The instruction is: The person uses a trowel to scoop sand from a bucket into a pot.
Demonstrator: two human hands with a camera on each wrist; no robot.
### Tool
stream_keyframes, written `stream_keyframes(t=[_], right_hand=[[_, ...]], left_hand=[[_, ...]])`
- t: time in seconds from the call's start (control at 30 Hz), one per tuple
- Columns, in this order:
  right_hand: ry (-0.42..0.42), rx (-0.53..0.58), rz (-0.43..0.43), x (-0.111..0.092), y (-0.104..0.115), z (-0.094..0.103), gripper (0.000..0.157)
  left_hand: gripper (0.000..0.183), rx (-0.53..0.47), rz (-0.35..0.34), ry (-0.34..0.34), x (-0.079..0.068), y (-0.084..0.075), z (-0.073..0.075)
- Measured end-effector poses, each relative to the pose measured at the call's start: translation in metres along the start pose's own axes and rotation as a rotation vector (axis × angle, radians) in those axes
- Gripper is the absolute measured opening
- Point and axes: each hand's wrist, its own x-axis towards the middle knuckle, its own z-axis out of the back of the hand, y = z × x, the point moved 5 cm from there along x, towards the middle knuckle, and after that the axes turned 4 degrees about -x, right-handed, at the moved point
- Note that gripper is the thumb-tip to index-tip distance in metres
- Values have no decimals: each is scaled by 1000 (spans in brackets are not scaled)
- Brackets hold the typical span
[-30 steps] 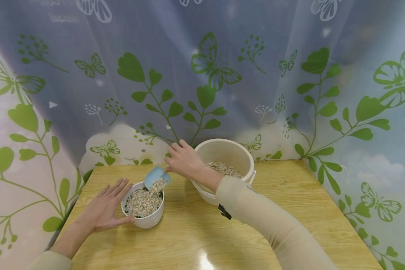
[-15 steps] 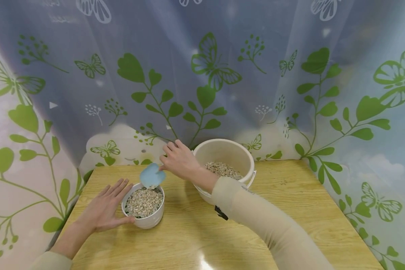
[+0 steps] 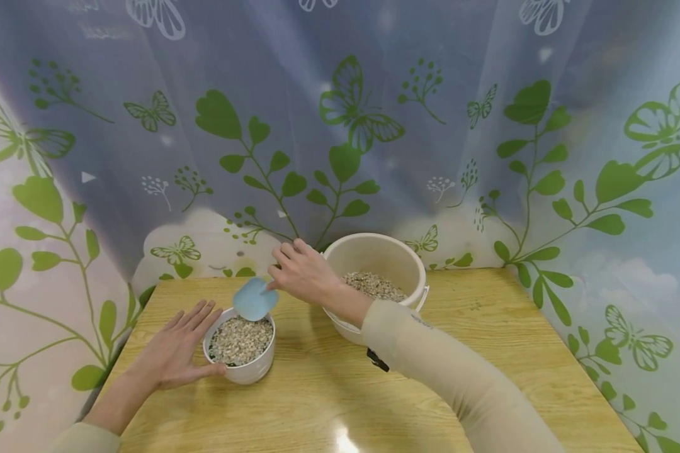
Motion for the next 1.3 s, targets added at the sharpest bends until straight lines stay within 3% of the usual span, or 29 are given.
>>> stream_keyframes(t=[0.23, 0.53, 0.7, 1.0, 1.3], right_hand=[[-29, -3, -20, -4, -1, 3, 51], [-94, 10, -89, -19, -7, 0, 47], [-87, 39, -119, -30, -15, 2, 48], [-28, 60, -180, -52, -30, 12, 49], [-36, 117, -258, -82, -63, 18, 50]], left_hand=[[115, 1, 14, 29, 0, 1, -2], [115, 13, 3, 16, -1, 2, -1], [116, 13, -7, -2, -1, 0, 2], [115, 7, -17, 25, 3, -3, 4], [114, 22, -53, 19, 17, -18, 11]])
